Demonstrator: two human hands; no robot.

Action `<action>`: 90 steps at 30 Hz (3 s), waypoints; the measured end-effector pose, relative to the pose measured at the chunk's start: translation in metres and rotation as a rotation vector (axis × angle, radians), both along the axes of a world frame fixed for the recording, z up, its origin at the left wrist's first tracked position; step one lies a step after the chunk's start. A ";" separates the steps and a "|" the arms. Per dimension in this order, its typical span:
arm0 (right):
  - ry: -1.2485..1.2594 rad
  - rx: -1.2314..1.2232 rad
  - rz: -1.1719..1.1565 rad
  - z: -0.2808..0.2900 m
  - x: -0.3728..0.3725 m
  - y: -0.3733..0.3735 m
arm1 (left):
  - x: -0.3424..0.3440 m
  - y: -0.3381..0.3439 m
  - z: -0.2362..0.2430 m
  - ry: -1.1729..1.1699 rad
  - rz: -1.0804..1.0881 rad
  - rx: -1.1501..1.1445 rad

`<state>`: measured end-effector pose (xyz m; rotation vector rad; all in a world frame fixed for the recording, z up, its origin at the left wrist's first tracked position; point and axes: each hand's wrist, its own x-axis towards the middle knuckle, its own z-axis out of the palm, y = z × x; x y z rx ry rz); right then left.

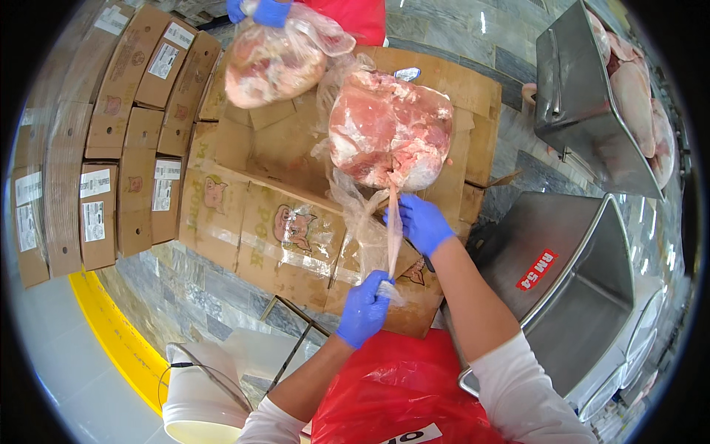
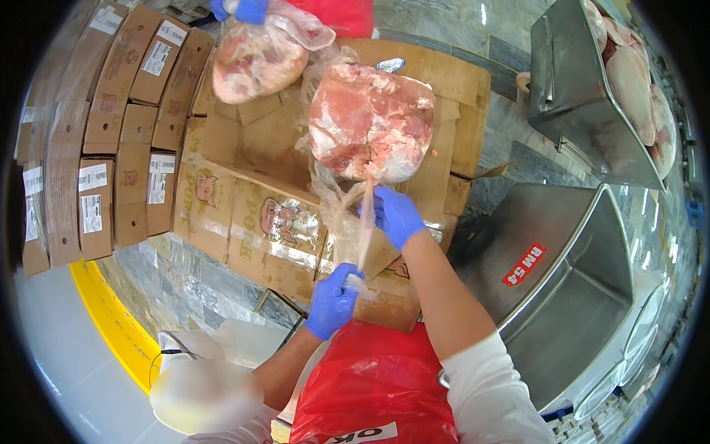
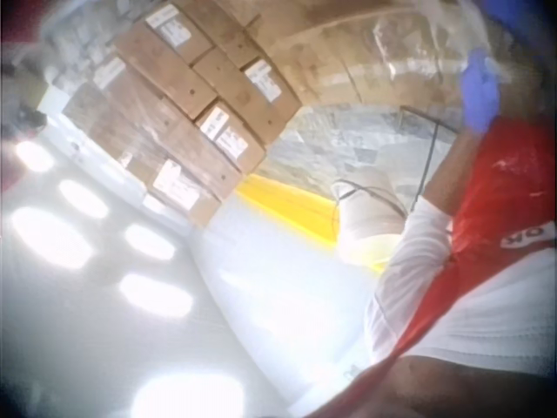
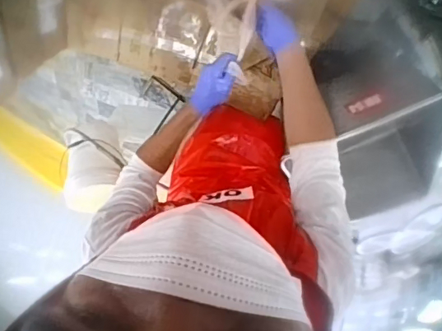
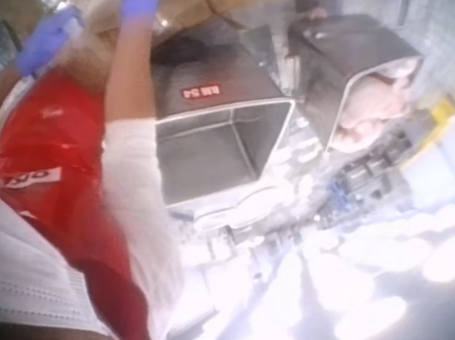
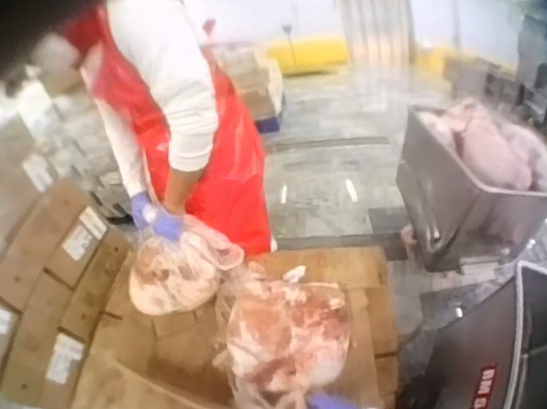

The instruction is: The person uses a knife to trim fat and connective tissue from large cuts of raw meat placed on cardboard boxes. They remove trimmed pieces by hand and place them into a metal bin. The person then moves to a stack of boxes and opens one to retrieve another wrapped meat portion.

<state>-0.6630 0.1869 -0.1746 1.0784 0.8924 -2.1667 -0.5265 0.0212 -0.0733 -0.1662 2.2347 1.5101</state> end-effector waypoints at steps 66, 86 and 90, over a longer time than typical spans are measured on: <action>0.877 0.711 0.094 0.064 -0.207 -0.102 | -0.261 -0.142 -0.026 -0.066 0.572 0.345; 1.488 1.496 1.323 0.016 -0.087 -0.237 | -0.072 -0.102 -0.140 -0.313 0.941 0.675; 1.283 1.346 1.373 0.021 -0.089 -0.241 | -0.064 -0.092 -0.145 -0.315 0.970 0.650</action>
